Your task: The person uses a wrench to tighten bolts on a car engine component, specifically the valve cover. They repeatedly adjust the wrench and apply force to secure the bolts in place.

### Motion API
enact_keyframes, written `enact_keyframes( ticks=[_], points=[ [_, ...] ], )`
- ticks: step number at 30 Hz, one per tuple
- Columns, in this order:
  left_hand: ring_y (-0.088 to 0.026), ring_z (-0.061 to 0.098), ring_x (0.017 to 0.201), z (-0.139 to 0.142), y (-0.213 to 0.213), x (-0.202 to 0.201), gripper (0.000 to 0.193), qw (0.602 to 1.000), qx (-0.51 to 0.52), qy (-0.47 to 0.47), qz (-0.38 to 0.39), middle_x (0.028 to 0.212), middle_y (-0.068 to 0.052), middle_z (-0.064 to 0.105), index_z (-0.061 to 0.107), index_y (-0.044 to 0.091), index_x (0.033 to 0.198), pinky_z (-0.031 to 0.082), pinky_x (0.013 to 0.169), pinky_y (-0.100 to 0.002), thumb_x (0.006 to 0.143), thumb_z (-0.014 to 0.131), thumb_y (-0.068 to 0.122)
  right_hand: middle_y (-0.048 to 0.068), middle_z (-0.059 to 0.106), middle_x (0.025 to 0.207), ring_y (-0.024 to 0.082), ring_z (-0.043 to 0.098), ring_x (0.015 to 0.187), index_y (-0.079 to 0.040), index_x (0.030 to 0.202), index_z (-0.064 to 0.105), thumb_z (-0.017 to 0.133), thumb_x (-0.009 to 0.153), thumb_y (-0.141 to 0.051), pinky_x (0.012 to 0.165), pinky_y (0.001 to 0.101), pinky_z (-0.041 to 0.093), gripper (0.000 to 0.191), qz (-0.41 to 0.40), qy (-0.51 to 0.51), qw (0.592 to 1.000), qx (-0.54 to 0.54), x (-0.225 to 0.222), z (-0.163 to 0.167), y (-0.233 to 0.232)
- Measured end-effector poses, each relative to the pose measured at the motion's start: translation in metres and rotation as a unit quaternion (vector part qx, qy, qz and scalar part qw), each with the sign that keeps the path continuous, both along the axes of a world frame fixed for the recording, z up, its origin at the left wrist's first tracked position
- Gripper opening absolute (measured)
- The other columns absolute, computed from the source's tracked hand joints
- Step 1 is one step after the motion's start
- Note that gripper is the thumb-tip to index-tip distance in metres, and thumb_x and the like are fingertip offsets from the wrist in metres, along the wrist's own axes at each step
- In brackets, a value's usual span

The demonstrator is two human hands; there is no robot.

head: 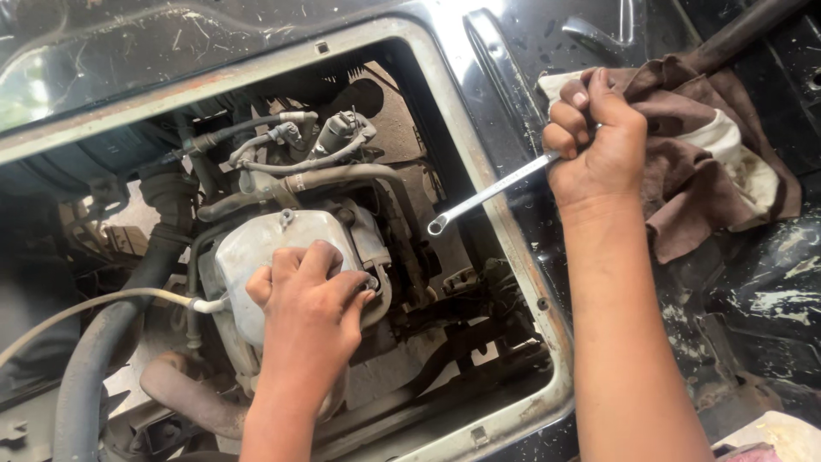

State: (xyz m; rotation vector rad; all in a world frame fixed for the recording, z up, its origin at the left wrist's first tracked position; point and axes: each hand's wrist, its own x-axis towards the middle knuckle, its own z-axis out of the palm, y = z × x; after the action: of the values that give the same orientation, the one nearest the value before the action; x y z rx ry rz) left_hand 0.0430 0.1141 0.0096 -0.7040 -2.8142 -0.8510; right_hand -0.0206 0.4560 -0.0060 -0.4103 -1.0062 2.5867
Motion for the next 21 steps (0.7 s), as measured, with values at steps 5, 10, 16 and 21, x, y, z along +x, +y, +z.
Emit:
enact_keyframes(
  ticks=[5, 10, 16, 21],
  points=[
    [-0.028, 0.051, 0.105, -0.0034, -0.0012, 0.0003, 0.014, 1.0, 0.016, -0.026, 0.009, 0.098, -0.003, 0.062, 0.081, 0.013, 0.084, 0.028, 0.094, -0.046, 0.071, 0.083, 0.019, 0.002, 0.049, 0.086, 0.007, 0.036, 0.063, -0.007, 0.103, 0.054, 0.056, 0.11, -0.017, 0.05, 0.0205, 0.025, 0.013, -0.011, -0.007, 1.0, 0.024, 0.0001, 0.0016, -0.0035],
    [-0.029, 0.051, 0.107, -0.0051, 0.0003, -0.0015, 0.015, 1.0, 0.021, -0.015, 0.004, 0.101, -0.004, 0.061, 0.08, 0.013, 0.085, 0.028, 0.096, -0.046, 0.071, 0.082, 0.019, 0.001, 0.05, 0.086, 0.007, 0.037, 0.064, -0.008, 0.103, 0.053, 0.056, 0.11, -0.018, 0.051, 0.0212, 0.025, 0.012, -0.019, -0.001, 0.999, 0.038, -0.0004, 0.0003, -0.0067],
    [-0.029, 0.051, 0.108, -0.0043, -0.0004, -0.0003, 0.014, 1.0, 0.009, -0.011, 0.01, 0.102, -0.003, 0.062, 0.081, 0.015, 0.084, 0.026, 0.094, -0.047, 0.071, 0.082, 0.018, 0.001, 0.05, 0.085, 0.008, 0.037, 0.063, -0.009, 0.102, 0.053, 0.056, 0.11, -0.019, 0.051, 0.0218, 0.026, 0.013, -0.017, 0.007, 0.999, 0.048, -0.0014, -0.0039, -0.0044],
    [-0.029, 0.05, 0.109, -0.0026, -0.0015, 0.0002, 0.013, 1.0, -0.017, -0.012, 0.013, 0.102, -0.004, 0.061, 0.08, 0.016, 0.084, 0.026, 0.096, -0.048, 0.073, 0.082, 0.021, 0.001, 0.05, 0.086, 0.008, 0.037, 0.064, -0.008, 0.103, 0.053, 0.057, 0.11, -0.019, 0.052, 0.0219, 0.026, 0.014, -0.017, 0.013, 0.998, 0.055, -0.0012, -0.0044, -0.0046]
  ],
)
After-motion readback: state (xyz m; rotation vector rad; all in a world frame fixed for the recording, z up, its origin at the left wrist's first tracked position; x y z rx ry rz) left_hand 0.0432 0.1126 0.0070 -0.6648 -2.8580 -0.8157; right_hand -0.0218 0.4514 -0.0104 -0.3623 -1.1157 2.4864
